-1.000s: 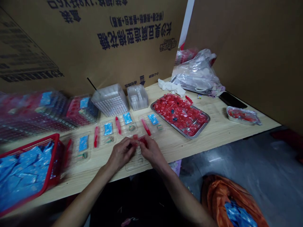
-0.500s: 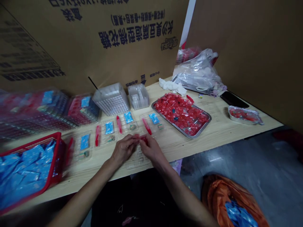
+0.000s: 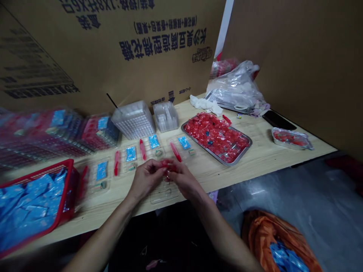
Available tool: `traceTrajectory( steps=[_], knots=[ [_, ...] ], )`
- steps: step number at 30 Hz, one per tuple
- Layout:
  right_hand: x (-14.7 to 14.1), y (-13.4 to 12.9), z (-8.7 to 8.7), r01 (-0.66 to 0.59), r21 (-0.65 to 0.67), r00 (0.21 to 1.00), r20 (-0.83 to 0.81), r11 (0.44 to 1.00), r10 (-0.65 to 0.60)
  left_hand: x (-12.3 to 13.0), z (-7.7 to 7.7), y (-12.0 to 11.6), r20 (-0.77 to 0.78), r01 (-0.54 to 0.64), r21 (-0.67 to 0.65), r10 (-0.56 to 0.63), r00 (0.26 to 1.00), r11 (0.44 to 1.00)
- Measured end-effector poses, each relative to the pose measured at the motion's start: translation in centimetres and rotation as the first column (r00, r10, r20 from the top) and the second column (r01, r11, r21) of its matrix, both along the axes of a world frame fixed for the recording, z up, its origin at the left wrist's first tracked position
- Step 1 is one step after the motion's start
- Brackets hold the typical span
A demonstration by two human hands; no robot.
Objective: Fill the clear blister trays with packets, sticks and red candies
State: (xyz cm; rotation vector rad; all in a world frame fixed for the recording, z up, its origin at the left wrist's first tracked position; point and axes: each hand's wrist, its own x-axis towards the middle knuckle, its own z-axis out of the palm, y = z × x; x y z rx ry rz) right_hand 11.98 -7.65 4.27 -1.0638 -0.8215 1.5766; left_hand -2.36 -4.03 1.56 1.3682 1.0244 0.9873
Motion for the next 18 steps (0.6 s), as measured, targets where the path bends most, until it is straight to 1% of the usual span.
traceTrajectory(
  steps=[1,3,5,7,9,11,13,15,16,18],
  knots=[
    [0.1,0.0,0.1,-0.01,-0.029,0.999,-0.039,1.0,0.009,-0.2,-0.1,0.2,0.065,0.003,-0.048,0.0,0.998,0.999],
    [0.1,0.0,0.2,-0.015,-0.069,0.996,-0.087,0.997,0.009,-0.5,0.0,0.4,0.151,0.015,-0.099,0.0,0.989,0.995],
    [0.0,0.3,0.1,-0.002,-0.078,0.996,-0.084,0.997,-0.004,-0.7,0.3,0.5,0.178,0.024,-0.114,-0.004,0.984,0.993],
    [-0.3,0.6,-0.1,0.019,-0.048,0.999,-0.034,0.999,-0.021,-0.9,0.7,0.5,0.17,0.02,-0.123,0.002,0.985,0.992],
    [-0.6,0.9,-0.3,0.036,-0.007,0.999,-0.004,0.999,-0.036,-1.0,1.2,0.4,0.185,0.007,-0.168,0.024,0.982,0.986],
    [-0.9,1.1,-0.4,0.051,0.016,0.998,-0.042,0.999,-0.05,-1.1,1.7,0.3,0.269,0.009,-0.265,0.065,0.961,0.964],
    [-1.2,1.2,-0.4,0.063,0.001,0.991,-0.116,0.998,-0.062,-1.1,2.1,0.2,0.379,0.043,-0.382,0.114,0.918,0.923],
    [-1.4,1.1,-0.3,0.086,0.004,0.986,-0.141,0.996,-0.085,-1.0,2.3,-0.1,0.453,0.082,-0.451,0.149,0.879,0.889],
    [-1.5,1.1,-0.3,0.1,0.024,0.988,-0.123,0.995,-0.097,-0.9,2.3,-0.2,0.462,0.075,-0.449,0.16,0.872,0.89],
    [-1.7,1.0,-0.2,0.127,0.087,0.991,-0.046,0.988,-0.123,-0.7,2.2,-0.6,0.429,-0.001,-0.378,0.177,0.886,0.926]
  ],
)
